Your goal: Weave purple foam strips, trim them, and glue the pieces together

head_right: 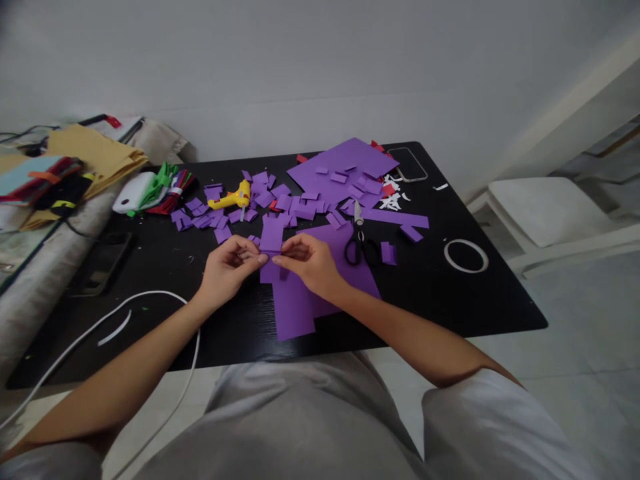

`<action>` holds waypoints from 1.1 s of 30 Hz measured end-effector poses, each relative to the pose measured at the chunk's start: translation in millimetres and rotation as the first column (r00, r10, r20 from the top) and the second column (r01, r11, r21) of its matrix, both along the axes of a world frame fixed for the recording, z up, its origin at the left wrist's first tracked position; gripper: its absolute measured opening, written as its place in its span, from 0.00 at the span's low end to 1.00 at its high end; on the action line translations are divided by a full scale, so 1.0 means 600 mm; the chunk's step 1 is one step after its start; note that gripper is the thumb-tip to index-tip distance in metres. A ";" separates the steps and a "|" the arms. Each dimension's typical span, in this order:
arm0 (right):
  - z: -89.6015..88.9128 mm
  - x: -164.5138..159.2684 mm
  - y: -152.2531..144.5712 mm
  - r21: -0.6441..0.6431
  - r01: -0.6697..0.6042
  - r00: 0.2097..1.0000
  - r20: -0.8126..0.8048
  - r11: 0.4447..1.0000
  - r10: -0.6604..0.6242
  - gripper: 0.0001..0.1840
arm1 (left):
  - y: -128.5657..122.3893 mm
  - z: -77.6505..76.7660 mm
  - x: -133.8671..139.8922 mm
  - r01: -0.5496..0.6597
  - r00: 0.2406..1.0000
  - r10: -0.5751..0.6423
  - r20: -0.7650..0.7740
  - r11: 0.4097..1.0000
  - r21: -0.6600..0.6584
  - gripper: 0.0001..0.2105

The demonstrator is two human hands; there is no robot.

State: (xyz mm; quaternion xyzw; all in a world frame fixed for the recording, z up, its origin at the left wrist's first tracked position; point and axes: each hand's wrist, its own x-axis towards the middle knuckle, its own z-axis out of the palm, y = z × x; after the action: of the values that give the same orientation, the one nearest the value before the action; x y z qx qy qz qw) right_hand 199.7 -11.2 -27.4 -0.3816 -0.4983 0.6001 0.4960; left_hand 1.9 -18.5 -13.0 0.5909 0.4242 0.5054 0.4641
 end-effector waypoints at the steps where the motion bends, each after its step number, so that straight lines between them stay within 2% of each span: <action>1: -0.001 0.000 0.000 -0.004 -0.001 1.000 -0.004 1.000 0.001 0.23 | 0.000 0.001 0.001 -0.004 1.000 0.004 -0.003 1.000 -0.001 0.16; 9: 0.003 0.000 -0.001 0.019 0.006 1.000 0.001 1.000 -0.006 0.22 | 0.001 0.005 0.001 -0.009 1.000 0.009 0.004 1.000 -0.010 0.18; 14: 0.003 0.001 0.000 0.040 0.007 1.000 0.001 0.999 -0.007 0.20 | 0.001 0.004 0.001 -0.017 1.000 0.018 -0.004 1.000 0.017 0.16; 20: -0.004 0.000 -0.005 0.092 0.018 0.999 0.027 0.996 -0.021 0.21 | -0.002 -0.004 -0.002 -0.028 0.997 0.036 -0.064 0.992 0.126 0.15; 26: -0.004 0.001 -0.012 0.281 0.089 0.980 0.148 0.956 -0.135 0.14 | -0.005 -0.006 -0.007 -0.021 0.973 0.088 -0.216 0.955 0.297 0.11; 33: -0.007 -0.001 -0.011 0.352 0.100 0.971 0.170 0.930 -0.169 0.10 | -0.006 0.002 -0.007 -0.013 0.941 0.147 -0.306 0.916 0.400 0.07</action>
State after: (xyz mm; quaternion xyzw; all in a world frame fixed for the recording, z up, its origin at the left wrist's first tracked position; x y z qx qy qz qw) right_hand 199.3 -17.6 -31.5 -0.3810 -0.6140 0.4281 0.5428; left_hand -2.1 -22.0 -11.6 0.7298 0.4100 0.4929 0.2374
